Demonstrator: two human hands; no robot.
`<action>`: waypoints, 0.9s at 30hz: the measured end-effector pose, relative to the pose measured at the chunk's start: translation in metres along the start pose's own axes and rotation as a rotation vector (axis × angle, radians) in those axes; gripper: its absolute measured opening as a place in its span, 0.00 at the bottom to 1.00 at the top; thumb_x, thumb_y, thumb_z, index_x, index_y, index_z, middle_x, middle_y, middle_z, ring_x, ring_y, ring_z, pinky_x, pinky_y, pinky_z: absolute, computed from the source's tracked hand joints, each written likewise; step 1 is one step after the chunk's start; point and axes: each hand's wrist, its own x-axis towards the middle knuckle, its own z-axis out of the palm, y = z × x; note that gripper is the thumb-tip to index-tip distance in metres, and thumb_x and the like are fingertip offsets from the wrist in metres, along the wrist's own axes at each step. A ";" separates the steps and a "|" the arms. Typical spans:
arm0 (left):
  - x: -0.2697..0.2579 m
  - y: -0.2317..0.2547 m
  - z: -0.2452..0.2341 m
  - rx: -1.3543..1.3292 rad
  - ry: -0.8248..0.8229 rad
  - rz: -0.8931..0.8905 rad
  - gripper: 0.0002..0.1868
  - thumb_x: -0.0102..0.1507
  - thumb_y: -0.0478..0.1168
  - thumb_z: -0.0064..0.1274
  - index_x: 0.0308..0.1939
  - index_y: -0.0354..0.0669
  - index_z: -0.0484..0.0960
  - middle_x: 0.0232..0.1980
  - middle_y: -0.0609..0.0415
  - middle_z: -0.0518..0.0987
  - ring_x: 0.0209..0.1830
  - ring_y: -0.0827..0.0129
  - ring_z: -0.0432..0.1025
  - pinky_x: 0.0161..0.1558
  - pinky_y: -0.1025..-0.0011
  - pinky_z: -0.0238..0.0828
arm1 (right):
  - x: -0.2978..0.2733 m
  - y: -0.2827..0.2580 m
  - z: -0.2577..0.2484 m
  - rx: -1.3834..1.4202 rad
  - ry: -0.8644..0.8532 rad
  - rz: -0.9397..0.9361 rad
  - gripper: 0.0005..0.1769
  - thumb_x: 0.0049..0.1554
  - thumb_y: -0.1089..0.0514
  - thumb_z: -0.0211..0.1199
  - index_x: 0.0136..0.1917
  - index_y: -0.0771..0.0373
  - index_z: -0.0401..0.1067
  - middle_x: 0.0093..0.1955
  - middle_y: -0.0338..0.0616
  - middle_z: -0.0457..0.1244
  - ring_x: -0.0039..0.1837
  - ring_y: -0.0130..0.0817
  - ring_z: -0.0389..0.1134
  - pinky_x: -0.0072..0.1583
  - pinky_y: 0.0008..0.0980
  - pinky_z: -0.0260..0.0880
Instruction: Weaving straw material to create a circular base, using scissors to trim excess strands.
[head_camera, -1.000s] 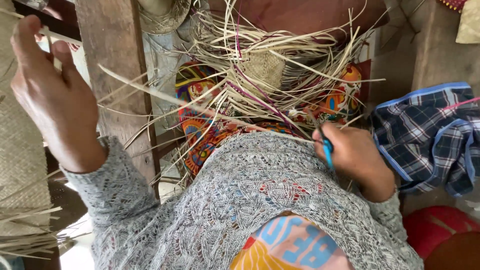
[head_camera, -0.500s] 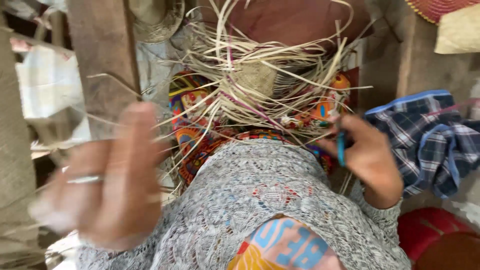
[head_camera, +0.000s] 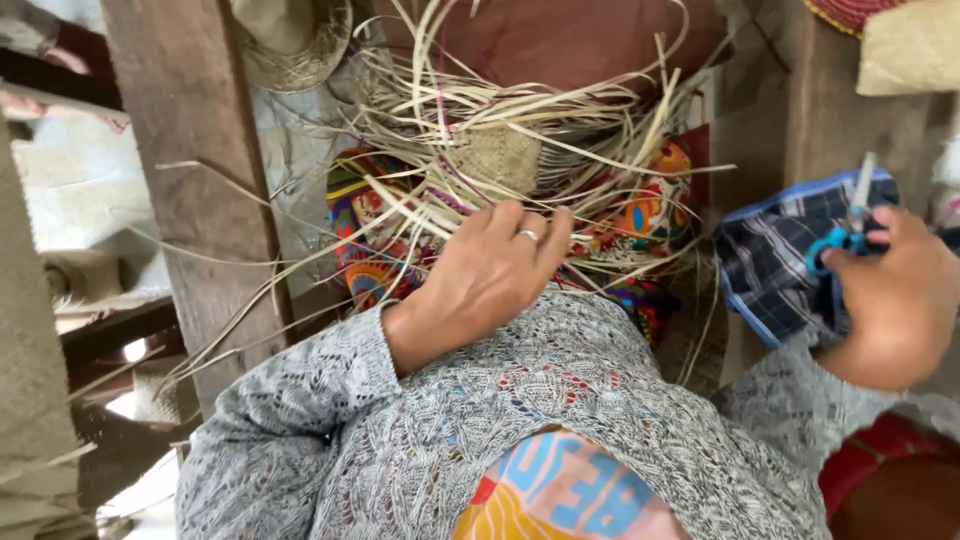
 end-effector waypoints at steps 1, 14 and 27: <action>0.000 -0.001 -0.001 -0.029 0.016 0.024 0.19 0.66 0.33 0.50 0.62 0.37 0.75 0.38 0.56 0.77 0.37 0.63 0.70 0.30 0.68 0.70 | -0.007 -0.015 -0.007 -0.019 -0.008 -0.008 0.30 0.57 0.61 0.75 0.70 0.72 0.77 0.53 0.59 0.71 0.51 0.52 0.72 0.50 0.53 0.70; -0.015 -0.020 -0.043 -1.379 0.784 -0.382 0.28 0.77 0.56 0.32 0.36 0.36 0.72 0.47 0.39 0.80 0.51 0.47 0.78 0.57 0.50 0.80 | -0.043 -0.251 0.009 0.904 -0.241 -1.211 0.15 0.61 0.72 0.66 0.60 0.61 0.73 0.54 0.48 0.68 0.52 0.40 0.74 0.57 0.35 0.79; -0.038 -0.069 -0.135 -1.562 1.037 -0.567 0.11 0.79 0.34 0.33 0.50 0.48 0.73 0.29 0.60 0.60 0.17 0.78 0.48 0.19 0.77 0.43 | -0.039 -0.332 0.061 0.545 -0.167 -1.343 0.19 0.59 0.74 0.57 0.62 0.68 0.76 0.70 0.59 0.58 0.59 0.53 0.64 0.59 0.50 0.69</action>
